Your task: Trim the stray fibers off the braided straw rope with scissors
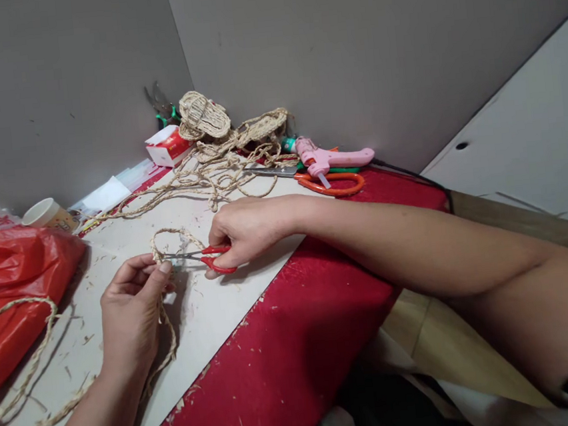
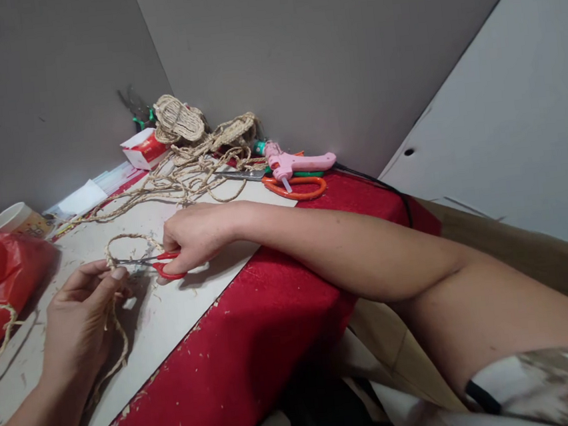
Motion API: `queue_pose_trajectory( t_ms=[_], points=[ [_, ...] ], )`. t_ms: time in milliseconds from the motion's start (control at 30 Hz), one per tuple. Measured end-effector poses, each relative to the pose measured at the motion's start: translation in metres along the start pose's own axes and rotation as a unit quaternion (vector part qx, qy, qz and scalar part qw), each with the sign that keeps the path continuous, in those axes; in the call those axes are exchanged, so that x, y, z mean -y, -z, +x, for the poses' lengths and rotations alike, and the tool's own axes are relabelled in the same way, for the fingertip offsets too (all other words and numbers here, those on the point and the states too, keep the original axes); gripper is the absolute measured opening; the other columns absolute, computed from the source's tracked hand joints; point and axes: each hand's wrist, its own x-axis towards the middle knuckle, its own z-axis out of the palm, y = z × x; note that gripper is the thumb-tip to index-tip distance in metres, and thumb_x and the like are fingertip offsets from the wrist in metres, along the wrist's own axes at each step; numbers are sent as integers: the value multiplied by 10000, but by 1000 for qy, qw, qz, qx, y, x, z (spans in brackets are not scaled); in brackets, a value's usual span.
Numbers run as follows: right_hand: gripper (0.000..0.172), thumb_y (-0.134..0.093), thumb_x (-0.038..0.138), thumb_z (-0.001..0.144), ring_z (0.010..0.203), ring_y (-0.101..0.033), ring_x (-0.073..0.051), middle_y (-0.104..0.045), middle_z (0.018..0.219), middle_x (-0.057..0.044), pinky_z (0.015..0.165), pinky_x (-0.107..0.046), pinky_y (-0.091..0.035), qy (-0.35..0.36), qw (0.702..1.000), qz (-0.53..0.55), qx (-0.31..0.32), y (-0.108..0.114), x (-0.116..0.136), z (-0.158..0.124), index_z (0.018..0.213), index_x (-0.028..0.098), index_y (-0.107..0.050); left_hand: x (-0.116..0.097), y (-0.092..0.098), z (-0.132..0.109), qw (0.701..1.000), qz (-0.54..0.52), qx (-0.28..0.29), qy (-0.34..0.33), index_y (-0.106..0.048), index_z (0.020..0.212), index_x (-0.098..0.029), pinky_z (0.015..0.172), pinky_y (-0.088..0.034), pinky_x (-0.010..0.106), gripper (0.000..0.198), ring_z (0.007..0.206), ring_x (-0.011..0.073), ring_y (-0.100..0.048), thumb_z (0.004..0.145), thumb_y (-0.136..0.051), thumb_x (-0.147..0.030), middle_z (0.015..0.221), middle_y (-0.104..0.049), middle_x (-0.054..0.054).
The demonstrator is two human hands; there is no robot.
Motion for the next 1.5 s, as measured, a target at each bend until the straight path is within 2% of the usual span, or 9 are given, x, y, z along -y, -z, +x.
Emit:
queue_pose_trajectory(
  t_ms=[133,233,367,533,733,933,1133,1300,1500],
  points=[
    [322,-567,431,804,481,-359,-68,-456,484,52,522,-256,-248,13,999,24,-24,-4,0,3,621,176,-642,-2,-1,-1,1000,-10,-1,12,-677,795,-193,503,-398,178,257,506,74,-523,610,-855,-211,615,-613,-39],
    [321,-569,422,798,472,-341,-65,-425,472,58,519,-258,-240,8,999,22,-46,-4,-1,3,599,175,-624,-5,-1,-2,999,-35,6,37,-696,829,-180,519,-418,176,258,530,74,-542,618,-841,-208,688,-668,-10],
    [303,-556,403,798,495,-345,-71,-478,502,42,544,-269,-240,0,998,17,-63,-3,-3,3,628,173,-655,-7,-1,-2,995,-64,18,75,-727,858,-153,554,-473,194,289,593,102,-592,600,-840,-219,750,-699,32],
    [313,-561,434,787,503,-326,-86,-547,538,16,548,-278,-211,9,992,-64,-112,-2,1,-1,644,179,-672,-3,0,2,996,-58,-23,68,-731,776,-148,538,-461,182,293,589,96,-581,529,-881,-194,734,-694,34],
    [380,-511,459,831,629,-539,-174,-701,740,-102,592,-304,-239,21,967,-214,-136,-8,8,-4,839,155,-738,0,0,1,998,-21,-34,56,-749,748,-148,490,-401,176,267,553,86,-535,525,-885,-203,687,-672,30],
    [373,-509,433,843,692,-627,-254,-713,740,-151,682,-370,-326,47,944,-273,-179,-21,5,3,826,135,-732,-2,-2,-3,998,23,-14,48,-747,702,-153,471,-371,181,156,519,77,-485,589,-843,-200,601,-611,11],
    [359,-524,419,847,691,-622,-241,-710,705,-138,708,-374,-332,41,949,-268,-163,-23,6,6,855,138,-748,-1,-1,-1,999,4,-19,51,-722,669,-155,460,-381,199,148,510,76,-479,573,-833,-177,641,-614,10],
    [385,-495,431,868,625,-567,-193,-702,684,-115,625,-323,-284,32,958,-242,-149,-20,7,4,864,150,-758,-2,-1,0,997,-25,-17,71,-715,692,-149,486,-398,207,150,540,79,-502,594,-828,-159,681,-647,18],
    [337,-502,379,873,574,-513,-155,-705,697,-99,577,-310,-226,23,966,-217,-135,-18,9,3,853,154,-753,-4,0,0,996,-32,-27,81,-724,709,-155,502,-404,222,167,568,87,-513,591,-842,-164,712,-665,24]
  ],
)
